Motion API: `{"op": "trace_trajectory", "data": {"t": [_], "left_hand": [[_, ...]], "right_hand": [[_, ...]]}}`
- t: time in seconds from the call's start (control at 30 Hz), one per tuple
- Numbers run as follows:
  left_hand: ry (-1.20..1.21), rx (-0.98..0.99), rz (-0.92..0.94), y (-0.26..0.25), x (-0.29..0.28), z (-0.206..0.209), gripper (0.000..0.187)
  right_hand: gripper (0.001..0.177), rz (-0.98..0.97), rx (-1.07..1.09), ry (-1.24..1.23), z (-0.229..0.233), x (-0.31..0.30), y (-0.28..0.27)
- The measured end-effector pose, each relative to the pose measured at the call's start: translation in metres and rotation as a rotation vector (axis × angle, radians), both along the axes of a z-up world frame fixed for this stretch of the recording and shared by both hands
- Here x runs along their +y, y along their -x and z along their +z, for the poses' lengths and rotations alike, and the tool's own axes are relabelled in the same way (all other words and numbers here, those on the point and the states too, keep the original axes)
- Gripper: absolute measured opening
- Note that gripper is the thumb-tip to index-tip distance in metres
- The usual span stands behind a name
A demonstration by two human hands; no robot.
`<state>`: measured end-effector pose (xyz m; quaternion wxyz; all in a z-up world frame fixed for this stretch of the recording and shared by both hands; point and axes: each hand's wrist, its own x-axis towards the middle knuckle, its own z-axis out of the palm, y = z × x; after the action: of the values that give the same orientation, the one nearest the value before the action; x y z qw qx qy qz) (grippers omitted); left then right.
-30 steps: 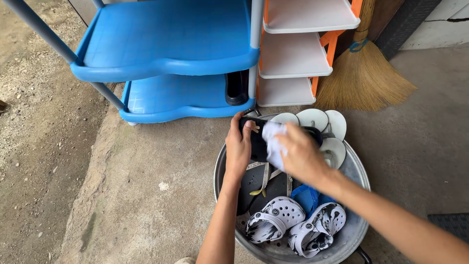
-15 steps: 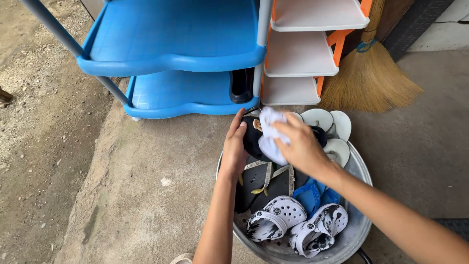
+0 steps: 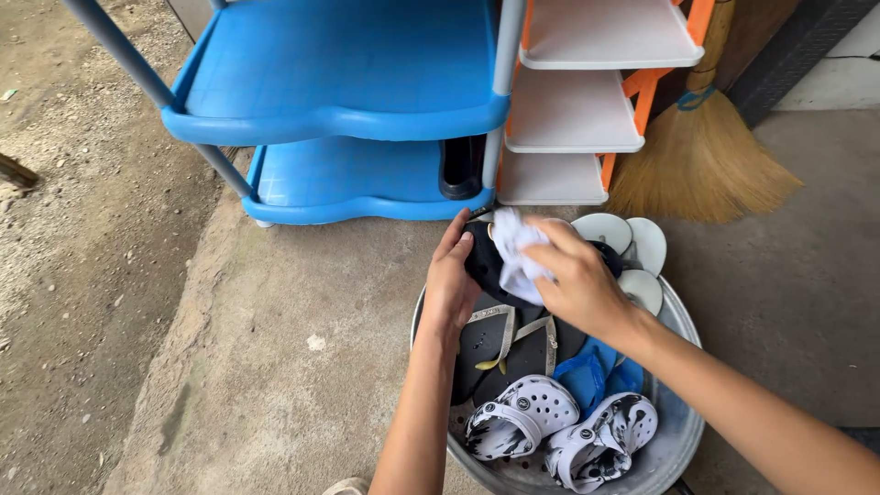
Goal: The person wipes several pairs of shoes with a white cloth, including black clogs, white clogs, and flip-flops, then places the cleaned shoes on a blue plastic shoe rack.
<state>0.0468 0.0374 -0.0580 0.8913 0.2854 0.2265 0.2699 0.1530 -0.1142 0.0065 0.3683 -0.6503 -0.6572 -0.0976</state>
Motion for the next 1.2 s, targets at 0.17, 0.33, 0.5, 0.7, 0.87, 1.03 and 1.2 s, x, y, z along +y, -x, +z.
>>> {"op": "trace_trajectory", "data": {"t": [0.17,0.33,0.5,0.7,0.87,1.03,1.2], "left_hand": [[-0.022,-0.120,0.029,-0.008,0.000,0.000,0.049],[0.086,-0.073,-0.005,0.005,0.002,0.006,0.053],[-0.133,-0.101,-0.116,0.009,-0.011,0.026,0.068],[-0.727,0.143,0.019,-0.017,-0.029,0.020,0.062],[-0.530,0.038,-0.071,-0.050,-0.039,0.003,0.081],[-0.565,-0.007,-0.062,-0.077,-0.047,-0.004,0.090],[-0.283,0.064,-0.073,-0.072,-0.049,0.003,0.093]], "right_hand": [[0.035,0.088,-0.106,0.068,-0.011,0.006,0.021],[0.038,0.131,-0.033,0.192,-0.025,-0.036,0.011],[0.026,-0.162,0.186,-0.041,-0.016,-0.023,-0.022],[0.027,-0.051,0.447,0.127,0.013,-0.017,-0.056],[0.026,-0.171,0.530,0.005,0.046,0.007,-0.058],[0.033,-0.099,-0.130,-0.126,0.031,-0.020,-0.048],[0.033,0.000,-0.220,-0.010,-0.032,-0.073,-0.043]]}}
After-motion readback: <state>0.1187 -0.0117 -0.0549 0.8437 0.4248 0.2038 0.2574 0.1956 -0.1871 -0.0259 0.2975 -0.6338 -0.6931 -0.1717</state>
